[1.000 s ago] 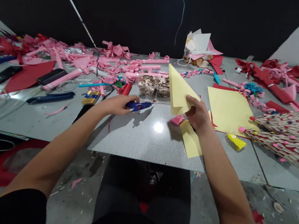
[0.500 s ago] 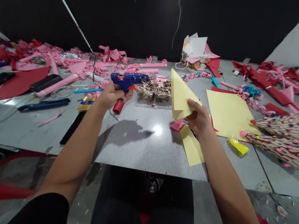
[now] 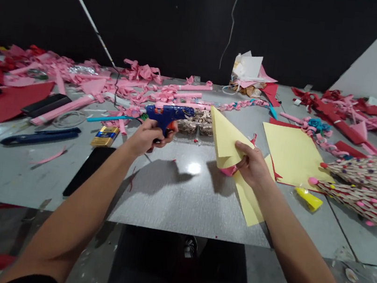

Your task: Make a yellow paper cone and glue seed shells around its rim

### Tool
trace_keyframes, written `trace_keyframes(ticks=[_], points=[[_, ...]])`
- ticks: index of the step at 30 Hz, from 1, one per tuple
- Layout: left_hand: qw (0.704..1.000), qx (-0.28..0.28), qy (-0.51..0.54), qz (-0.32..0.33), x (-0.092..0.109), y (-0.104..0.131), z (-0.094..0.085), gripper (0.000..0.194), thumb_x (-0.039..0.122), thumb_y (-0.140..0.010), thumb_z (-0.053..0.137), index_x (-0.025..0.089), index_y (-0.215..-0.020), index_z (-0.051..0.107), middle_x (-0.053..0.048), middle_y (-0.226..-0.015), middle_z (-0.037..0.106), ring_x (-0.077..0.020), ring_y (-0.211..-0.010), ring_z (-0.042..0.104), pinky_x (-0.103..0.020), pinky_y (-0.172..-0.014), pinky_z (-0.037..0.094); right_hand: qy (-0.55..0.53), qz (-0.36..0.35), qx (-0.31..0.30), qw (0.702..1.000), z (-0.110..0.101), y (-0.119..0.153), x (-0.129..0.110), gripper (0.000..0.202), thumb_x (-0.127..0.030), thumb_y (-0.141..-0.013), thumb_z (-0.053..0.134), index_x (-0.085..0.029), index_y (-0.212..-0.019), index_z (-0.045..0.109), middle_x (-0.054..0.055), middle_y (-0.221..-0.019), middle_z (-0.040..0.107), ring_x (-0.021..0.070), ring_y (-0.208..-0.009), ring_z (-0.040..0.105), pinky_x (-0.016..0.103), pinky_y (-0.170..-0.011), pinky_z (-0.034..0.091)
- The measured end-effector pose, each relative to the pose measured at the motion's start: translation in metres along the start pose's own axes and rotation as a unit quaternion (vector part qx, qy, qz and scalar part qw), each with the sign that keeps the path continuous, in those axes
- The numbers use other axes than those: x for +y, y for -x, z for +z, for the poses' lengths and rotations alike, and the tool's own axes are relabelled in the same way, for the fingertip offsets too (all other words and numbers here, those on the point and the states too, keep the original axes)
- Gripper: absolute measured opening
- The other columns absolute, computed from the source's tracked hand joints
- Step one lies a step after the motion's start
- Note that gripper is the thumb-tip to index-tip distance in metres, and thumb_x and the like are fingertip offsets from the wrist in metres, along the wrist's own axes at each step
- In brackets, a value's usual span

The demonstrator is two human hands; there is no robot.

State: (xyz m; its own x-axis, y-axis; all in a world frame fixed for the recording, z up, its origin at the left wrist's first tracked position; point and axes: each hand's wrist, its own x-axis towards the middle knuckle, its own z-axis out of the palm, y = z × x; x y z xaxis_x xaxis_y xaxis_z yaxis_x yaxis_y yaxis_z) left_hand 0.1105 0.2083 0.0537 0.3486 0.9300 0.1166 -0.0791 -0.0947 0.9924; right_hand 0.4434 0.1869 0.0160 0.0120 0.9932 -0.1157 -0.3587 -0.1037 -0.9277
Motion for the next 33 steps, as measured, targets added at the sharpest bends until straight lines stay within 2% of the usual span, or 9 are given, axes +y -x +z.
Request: trace_keyframes(ticks=[4, 10, 15, 20, 26, 33], points=[[1.000, 0.013, -0.013, 0.013, 0.0001, 0.0006, 0.0016, 0.041, 0.027, -0.058, 0.065, 0.020, -0.096, 0.076, 0.000, -0.073, 0.053, -0.0093, -0.054, 0.039, -0.023, -0.047, 0.019, 0.006, 0.002, -0.008, 1.000, 0.0036, 0.0033, -0.0012, 0.033, -0.037, -0.074, 0.098, -0.024, -0.098, 0.081, 0.008, -0.091, 0.090, 0.0345, -0.091, 0.090, 0.041, -0.079, 0.078], [1.000, 0.021, -0.017, 0.014, 0.0003, 0.0015, 0.0052, 0.035, 0.027, -0.057, 0.064, 0.020, -0.089, 0.072, -0.001, -0.072, 0.054, -0.0103, -0.055, 0.042, -0.024, -0.047, 0.021, -0.008, 0.024, -0.015, 1.000, 0.0051, 0.0072, -0.0027, 0.036, -0.035, -0.069, 0.102, -0.023, -0.096, 0.082, 0.006, -0.090, 0.090, 0.0262, -0.080, 0.088, 0.030, -0.074, 0.076], [0.999, 0.045, -0.017, 0.017, -0.0014, 0.0003, 0.0040, 0.029, 0.026, -0.056, 0.063, 0.021, -0.084, 0.068, -0.001, -0.071, 0.055, -0.0097, -0.053, 0.040, -0.024, -0.048, 0.020, 0.002, 0.030, -0.007, 1.000, 0.0054, 0.0091, -0.0026, 0.041, -0.037, -0.066, 0.104, -0.027, -0.097, 0.079, 0.007, -0.091, 0.090, 0.0342, -0.093, 0.089, 0.040, -0.079, 0.078], [0.999, 0.043, -0.018, 0.015, -0.0041, -0.0006, 0.0019, 0.025, 0.026, -0.057, 0.064, 0.022, -0.082, 0.065, -0.002, -0.072, 0.056, -0.0098, -0.054, 0.041, -0.025, -0.048, 0.020, 0.014, 0.030, -0.018, 0.999, 0.0059, 0.0101, -0.0021, 0.045, -0.038, -0.065, 0.105, -0.025, -0.100, 0.079, 0.010, -0.097, 0.091, 0.0380, -0.102, 0.090, 0.045, -0.088, 0.079], [0.999, 0.051, -0.009, 0.002, -0.0088, -0.0032, 0.0001, 0.027, 0.026, -0.054, 0.063, 0.022, -0.081, 0.063, -0.003, -0.074, 0.058, -0.0096, -0.054, 0.042, -0.023, -0.048, 0.020, 0.019, 0.029, -0.023, 0.999, 0.0050, 0.0104, -0.0008, 0.044, -0.042, -0.063, 0.107, -0.026, -0.096, 0.082, 0.008, -0.098, 0.091, 0.0369, -0.096, 0.090, 0.045, -0.086, 0.080], [0.999, 0.050, -0.007, -0.008, -0.0081, -0.0029, -0.0003, 0.029, 0.026, -0.054, 0.063, 0.020, -0.082, 0.068, -0.003, -0.072, 0.058, -0.0092, -0.054, 0.042, -0.023, -0.048, 0.019, 0.019, 0.026, -0.035, 0.999, 0.0032, 0.0098, -0.0017, 0.042, -0.040, -0.068, 0.105, -0.023, -0.100, 0.083, 0.010, -0.101, 0.092, 0.0333, -0.091, 0.090, 0.038, -0.077, 0.079]])
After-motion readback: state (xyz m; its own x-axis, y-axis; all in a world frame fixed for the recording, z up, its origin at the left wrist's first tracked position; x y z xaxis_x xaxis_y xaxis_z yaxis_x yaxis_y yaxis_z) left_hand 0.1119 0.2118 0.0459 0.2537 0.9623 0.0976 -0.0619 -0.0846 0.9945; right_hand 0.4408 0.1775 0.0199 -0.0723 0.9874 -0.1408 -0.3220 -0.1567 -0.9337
